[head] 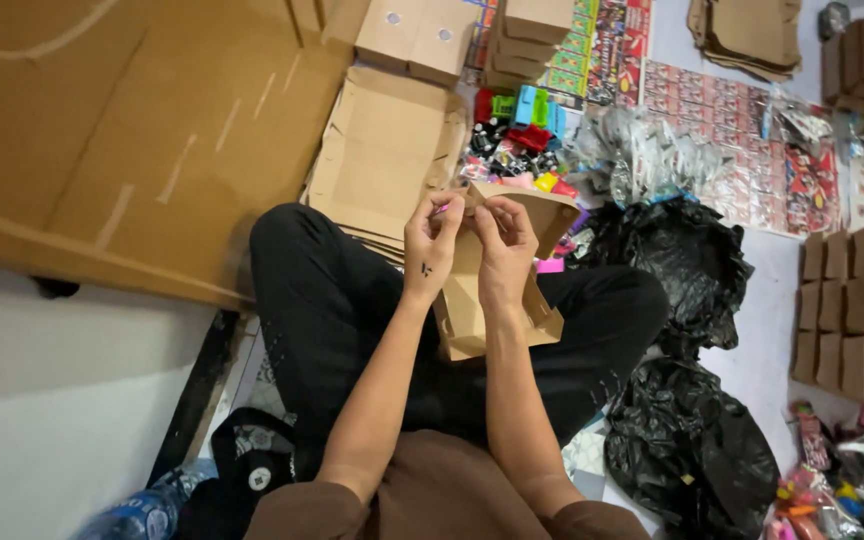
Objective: The person is sitting on the floor, folding small cardboard boxes and placing toys inside them for packaging.
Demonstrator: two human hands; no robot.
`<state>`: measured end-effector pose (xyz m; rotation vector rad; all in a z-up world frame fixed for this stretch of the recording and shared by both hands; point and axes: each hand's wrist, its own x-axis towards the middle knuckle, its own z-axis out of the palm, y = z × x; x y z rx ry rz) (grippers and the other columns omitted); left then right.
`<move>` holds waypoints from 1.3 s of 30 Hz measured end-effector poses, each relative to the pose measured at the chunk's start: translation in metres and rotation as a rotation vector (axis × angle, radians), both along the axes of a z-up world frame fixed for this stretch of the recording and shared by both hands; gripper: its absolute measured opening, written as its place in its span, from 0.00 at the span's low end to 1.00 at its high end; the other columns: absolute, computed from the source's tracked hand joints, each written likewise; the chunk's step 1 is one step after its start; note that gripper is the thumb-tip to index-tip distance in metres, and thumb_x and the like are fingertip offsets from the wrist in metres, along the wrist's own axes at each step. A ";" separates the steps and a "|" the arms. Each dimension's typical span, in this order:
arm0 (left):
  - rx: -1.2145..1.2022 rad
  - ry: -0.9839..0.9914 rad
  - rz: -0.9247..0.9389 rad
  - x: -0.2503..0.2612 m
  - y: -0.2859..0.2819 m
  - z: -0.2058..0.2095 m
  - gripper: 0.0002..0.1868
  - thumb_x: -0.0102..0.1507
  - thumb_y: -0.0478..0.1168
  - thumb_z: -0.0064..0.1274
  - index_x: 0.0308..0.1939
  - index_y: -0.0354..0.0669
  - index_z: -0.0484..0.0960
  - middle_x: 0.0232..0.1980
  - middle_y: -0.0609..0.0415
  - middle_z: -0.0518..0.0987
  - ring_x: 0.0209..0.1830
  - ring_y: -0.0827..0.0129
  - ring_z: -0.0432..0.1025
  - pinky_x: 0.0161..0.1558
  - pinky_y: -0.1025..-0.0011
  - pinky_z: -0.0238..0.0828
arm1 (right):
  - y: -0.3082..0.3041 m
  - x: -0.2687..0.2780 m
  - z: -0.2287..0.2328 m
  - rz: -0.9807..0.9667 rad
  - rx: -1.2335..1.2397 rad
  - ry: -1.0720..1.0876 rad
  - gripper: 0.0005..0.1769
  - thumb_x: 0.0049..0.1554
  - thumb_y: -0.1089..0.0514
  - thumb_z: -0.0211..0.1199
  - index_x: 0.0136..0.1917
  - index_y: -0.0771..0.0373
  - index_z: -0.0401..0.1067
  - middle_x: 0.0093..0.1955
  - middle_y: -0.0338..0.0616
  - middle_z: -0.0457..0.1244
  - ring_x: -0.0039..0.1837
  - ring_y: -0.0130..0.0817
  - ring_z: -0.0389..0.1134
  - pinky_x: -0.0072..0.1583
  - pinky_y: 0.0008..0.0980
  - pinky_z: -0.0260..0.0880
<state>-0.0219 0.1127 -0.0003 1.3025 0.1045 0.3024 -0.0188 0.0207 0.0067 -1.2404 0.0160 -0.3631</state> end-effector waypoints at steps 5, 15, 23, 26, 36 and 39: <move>-0.099 0.015 0.028 0.001 0.007 0.005 0.08 0.69 0.47 0.55 0.44 0.50 0.83 0.50 0.55 0.84 0.46 0.77 0.77 0.54 0.71 0.75 | 0.009 0.006 0.000 -0.005 -0.057 -0.013 0.09 0.60 0.66 0.66 0.55 0.64 0.74 0.45 0.46 0.68 0.47 0.32 0.73 0.55 0.36 0.79; -0.192 0.000 -0.079 0.021 0.014 0.003 0.10 0.67 0.44 0.59 0.50 0.47 0.85 0.47 0.54 0.85 0.41 0.77 0.79 0.51 0.74 0.77 | 0.026 0.015 0.011 -0.155 -0.038 0.006 0.09 0.59 0.66 0.68 0.54 0.64 0.75 0.45 0.43 0.68 0.47 0.30 0.73 0.53 0.32 0.79; -0.240 -0.058 -0.088 0.032 0.009 -0.014 0.11 0.69 0.43 0.57 0.53 0.45 0.81 0.49 0.54 0.83 0.44 0.77 0.77 0.51 0.74 0.77 | 0.034 0.019 0.009 -0.264 -0.170 0.021 0.08 0.59 0.66 0.68 0.53 0.63 0.76 0.48 0.42 0.68 0.51 0.27 0.71 0.55 0.32 0.76; -0.219 -0.053 -0.069 0.034 0.004 -0.009 0.11 0.67 0.41 0.58 0.52 0.44 0.82 0.48 0.54 0.83 0.45 0.75 0.78 0.49 0.73 0.77 | 0.032 0.021 0.014 -0.263 -0.197 0.012 0.09 0.60 0.66 0.68 0.54 0.63 0.76 0.48 0.40 0.68 0.52 0.26 0.70 0.56 0.31 0.75; 0.046 -0.026 -0.082 0.027 -0.001 0.004 0.06 0.62 0.40 0.61 0.42 0.45 0.84 0.49 0.51 0.85 0.48 0.64 0.81 0.45 0.72 0.80 | 0.001 0.004 0.022 -0.194 -0.249 -0.043 0.07 0.61 0.65 0.67 0.53 0.62 0.75 0.45 0.37 0.67 0.50 0.22 0.69 0.57 0.29 0.74; 0.074 -0.043 -0.063 0.014 0.003 0.038 0.05 0.61 0.36 0.62 0.39 0.42 0.85 0.51 0.48 0.85 0.47 0.60 0.81 0.42 0.74 0.80 | -0.007 0.003 0.016 -0.158 -0.229 -0.053 0.07 0.61 0.66 0.66 0.53 0.63 0.75 0.45 0.39 0.67 0.49 0.24 0.70 0.57 0.29 0.73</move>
